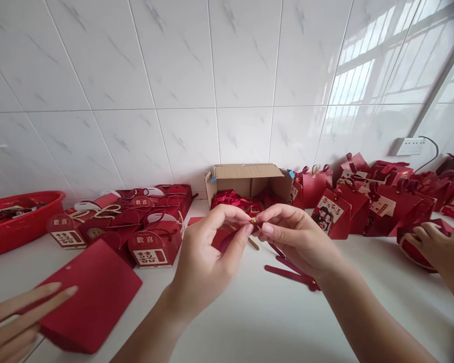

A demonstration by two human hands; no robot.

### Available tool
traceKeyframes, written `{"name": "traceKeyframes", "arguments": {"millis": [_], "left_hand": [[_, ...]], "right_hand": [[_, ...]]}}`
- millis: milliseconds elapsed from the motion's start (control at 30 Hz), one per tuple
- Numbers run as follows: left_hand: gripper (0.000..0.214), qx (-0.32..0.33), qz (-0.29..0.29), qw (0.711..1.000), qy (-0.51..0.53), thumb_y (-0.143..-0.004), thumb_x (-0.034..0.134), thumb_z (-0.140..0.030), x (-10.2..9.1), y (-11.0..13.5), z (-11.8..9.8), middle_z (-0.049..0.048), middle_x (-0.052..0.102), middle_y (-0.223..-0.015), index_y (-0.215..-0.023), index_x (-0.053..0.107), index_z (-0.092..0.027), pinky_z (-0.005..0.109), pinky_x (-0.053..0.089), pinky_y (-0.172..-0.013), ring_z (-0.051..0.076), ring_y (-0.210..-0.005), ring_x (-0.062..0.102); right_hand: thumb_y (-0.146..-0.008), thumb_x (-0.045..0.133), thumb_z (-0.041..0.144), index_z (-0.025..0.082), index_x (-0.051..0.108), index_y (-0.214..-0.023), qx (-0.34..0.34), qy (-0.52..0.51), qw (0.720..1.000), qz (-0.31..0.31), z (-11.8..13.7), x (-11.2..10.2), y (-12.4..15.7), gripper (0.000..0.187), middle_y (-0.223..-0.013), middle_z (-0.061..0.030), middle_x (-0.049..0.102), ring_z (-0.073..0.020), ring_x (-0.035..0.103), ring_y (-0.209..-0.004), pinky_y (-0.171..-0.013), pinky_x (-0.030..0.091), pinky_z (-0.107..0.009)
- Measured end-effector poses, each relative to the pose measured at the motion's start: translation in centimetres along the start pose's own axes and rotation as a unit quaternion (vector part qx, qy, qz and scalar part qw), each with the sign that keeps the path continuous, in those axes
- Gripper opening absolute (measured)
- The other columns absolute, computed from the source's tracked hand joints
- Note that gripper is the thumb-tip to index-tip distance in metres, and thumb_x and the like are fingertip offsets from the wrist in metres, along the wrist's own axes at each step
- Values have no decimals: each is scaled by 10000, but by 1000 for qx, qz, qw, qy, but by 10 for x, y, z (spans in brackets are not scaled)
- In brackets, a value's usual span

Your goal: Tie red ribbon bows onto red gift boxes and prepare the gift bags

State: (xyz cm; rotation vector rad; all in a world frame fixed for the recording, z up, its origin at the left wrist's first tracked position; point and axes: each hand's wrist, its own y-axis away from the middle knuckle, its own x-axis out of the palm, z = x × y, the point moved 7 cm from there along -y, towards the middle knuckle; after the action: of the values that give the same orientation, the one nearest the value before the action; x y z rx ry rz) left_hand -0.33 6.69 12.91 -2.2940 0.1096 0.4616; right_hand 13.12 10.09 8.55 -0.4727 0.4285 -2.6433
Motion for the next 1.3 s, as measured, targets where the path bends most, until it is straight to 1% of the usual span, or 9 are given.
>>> {"name": "traceKeyframes", "arguments": {"millis": [167, 333, 500, 600, 767, 933, 1033, 1167, 1300], "left_hand": [[116, -21, 8, 1000, 20, -854, 601, -209, -2, -1, 0, 27, 688, -927, -954, 662, -212, 263, 546, -752, 166, -858, 653], [130, -9, 13, 1000, 7, -885, 563, -221, -2, -1, 0, 16, 665, -891, -918, 688, -237, 234, 511, -704, 144, -840, 624], [174, -105, 64, 991, 57, -910, 514, -353, 6, 2, 11, 11, 615, -794, -953, 657, -264, 244, 494, -606, 157, -767, 601], [264, -161, 106, 976, 107, -918, 469, -428, 13, 5, 16, 27, 598, -750, -1003, 656, -262, 275, 509, -617, 186, -777, 605], [278, -174, 125, 963, 165, -921, 470, -423, 17, 5, 14, 38, 618, -819, -946, 672, -234, 301, 510, -760, 175, -812, 589], [262, -211, 161, 942, 205, -913, 480, -430, 21, 10, 15, 32, 574, -822, -882, 644, -228, 292, 482, -751, 166, -803, 542], [241, -195, 181, 943, 200, -929, 457, -401, 22, 10, 10, 8, 529, -805, -830, 594, -229, 258, 448, -755, 145, -806, 506], [289, -159, 179, 962, 132, -949, 394, -416, 21, 11, 1, -4, 474, -750, -768, 499, -217, 244, 405, -634, 132, -696, 443], [186, -117, 119, 985, 51, -949, 410, -378, 17, 11, 1, 11, 549, -840, -878, 491, -226, 264, 442, -687, 149, -781, 528]], "right_hand": [[-753, 746, 220, 254, 696, -886, -33, 5, 999, 5, 5, 2, 1, 147, -870, 5, 694, -128, 654, -839, -803, 548, -277], [-787, 717, 213, 286, 695, -990, -59, 48, 997, 2, 6, 4, 4, 216, -923, 1, 702, -136, 659, -901, -850, 544, -292], [-801, 697, 208, 266, 719, -881, -151, 125, 980, -27, 19, 7, 8, 100, -863, -7, 658, -129, 629, -822, -741, 553, -264], [-810, 688, 213, 289, 711, -950, -182, 162, 970, -30, 23, 11, 10, 161, -907, -16, 639, -142, 619, -848, -726, 554, -276], [-823, 668, 193, 349, 693, -1048, -240, 206, 949, -2, 29, 16, 16, 275, -948, -29, 603, -154, 605, -840, -680, 551, -295], [-814, 665, 147, 331, 688, -1054, -249, 202, 947, 33, 31, 17, 20, 303, -968, -39, 596, -170, 618, -839, -718, 553, -343], [-794, 672, 100, 326, 700, -1016, -261, 224, 939, 17, 34, 16, 21, 319, -921, -30, 627, -174, 627, -829, -727, 549, -352], [-735, 711, 45, 314, 718, -975, -308, 261, 915, -8, 39, 19, 23, 361, -902, -30, 683, -187, 642, -831, -692, 553, -335], [-752, 711, 71, 298, 719, -975, -317, 258, 912, -30, 38, 20, 23, 318, -912, -33, 713, -205, 662, -871, -739, 569, -355]]}}
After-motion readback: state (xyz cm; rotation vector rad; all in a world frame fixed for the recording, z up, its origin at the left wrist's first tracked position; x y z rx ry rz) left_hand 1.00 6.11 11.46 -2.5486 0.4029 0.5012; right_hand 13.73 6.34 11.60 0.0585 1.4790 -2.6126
